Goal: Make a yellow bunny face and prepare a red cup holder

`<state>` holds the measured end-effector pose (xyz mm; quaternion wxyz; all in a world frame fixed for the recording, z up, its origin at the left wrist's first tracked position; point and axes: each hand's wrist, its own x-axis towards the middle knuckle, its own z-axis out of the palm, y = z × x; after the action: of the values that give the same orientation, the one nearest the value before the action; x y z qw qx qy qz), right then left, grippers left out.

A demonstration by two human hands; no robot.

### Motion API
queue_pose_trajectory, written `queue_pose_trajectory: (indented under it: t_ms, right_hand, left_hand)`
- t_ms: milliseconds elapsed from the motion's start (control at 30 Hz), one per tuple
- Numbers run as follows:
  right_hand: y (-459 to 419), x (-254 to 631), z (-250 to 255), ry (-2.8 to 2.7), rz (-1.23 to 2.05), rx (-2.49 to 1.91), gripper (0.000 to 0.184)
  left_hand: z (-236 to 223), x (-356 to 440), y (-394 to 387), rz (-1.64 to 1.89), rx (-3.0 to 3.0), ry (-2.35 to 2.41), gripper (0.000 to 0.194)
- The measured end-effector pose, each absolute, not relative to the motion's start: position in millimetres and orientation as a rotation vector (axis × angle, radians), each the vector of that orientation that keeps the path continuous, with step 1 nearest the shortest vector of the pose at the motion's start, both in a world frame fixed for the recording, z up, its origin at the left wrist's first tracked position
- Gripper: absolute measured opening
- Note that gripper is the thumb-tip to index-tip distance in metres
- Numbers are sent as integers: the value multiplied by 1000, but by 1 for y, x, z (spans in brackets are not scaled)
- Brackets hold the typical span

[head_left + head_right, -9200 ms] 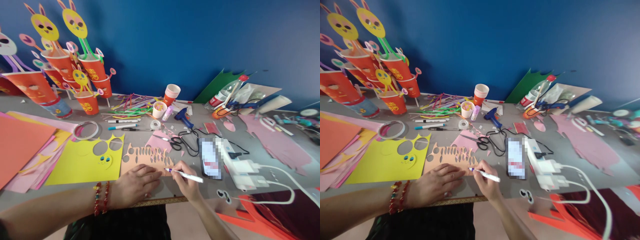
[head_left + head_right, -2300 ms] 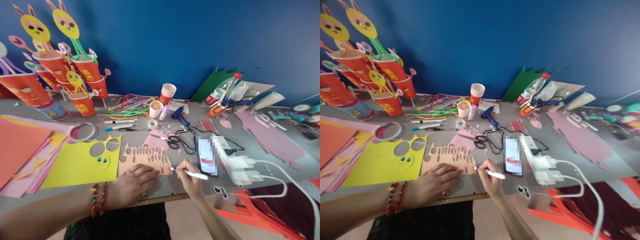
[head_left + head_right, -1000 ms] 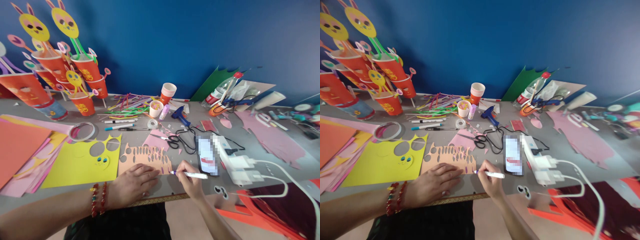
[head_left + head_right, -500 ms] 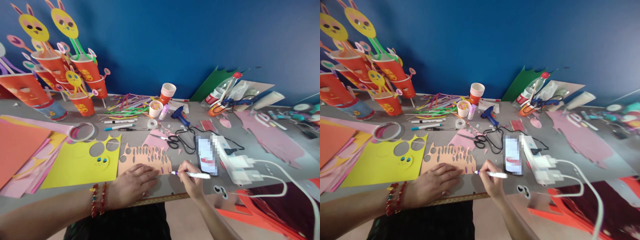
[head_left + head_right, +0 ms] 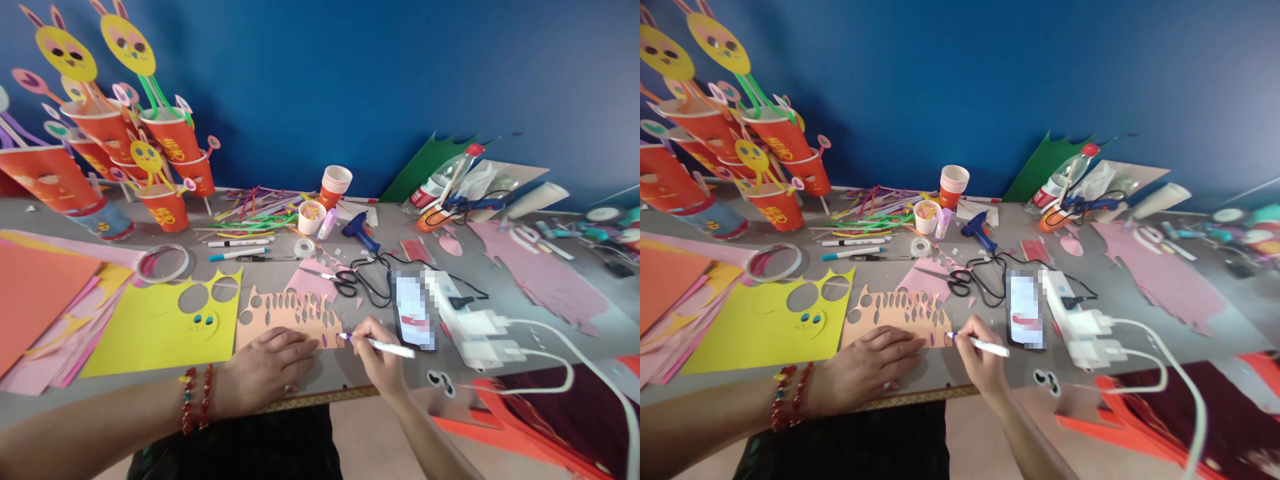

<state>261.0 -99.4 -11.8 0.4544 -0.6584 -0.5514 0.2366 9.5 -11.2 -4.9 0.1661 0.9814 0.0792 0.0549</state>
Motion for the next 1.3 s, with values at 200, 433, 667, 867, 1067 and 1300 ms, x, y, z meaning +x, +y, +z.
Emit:
queue_pose_trajectory:
  t_ms: [200,433,667,867,1067,1300]
  right_hand:
    - [-99,261,-11,-1385,560,-1634,24]
    - [-100,263,-14,-1383,568,-1630,23]
    - [-101,263,-15,-1380,572,-1635,22]
    - [-102,263,-15,-1381,589,-1636,22]
    - [-103,264,-16,-1380,596,-1629,21]
    - [-103,264,-14,-1383,625,-1609,22]
  left_hand:
    - [-7,9,-11,190,2795,215,49]
    - [-6,9,-11,163,2779,219,47]
    - [-9,9,-12,167,2784,215,49]
    - [-7,9,-11,133,2784,210,46]
    - [-7,9,-11,148,2791,205,48]
    - [-7,8,-12,173,2807,210,47]
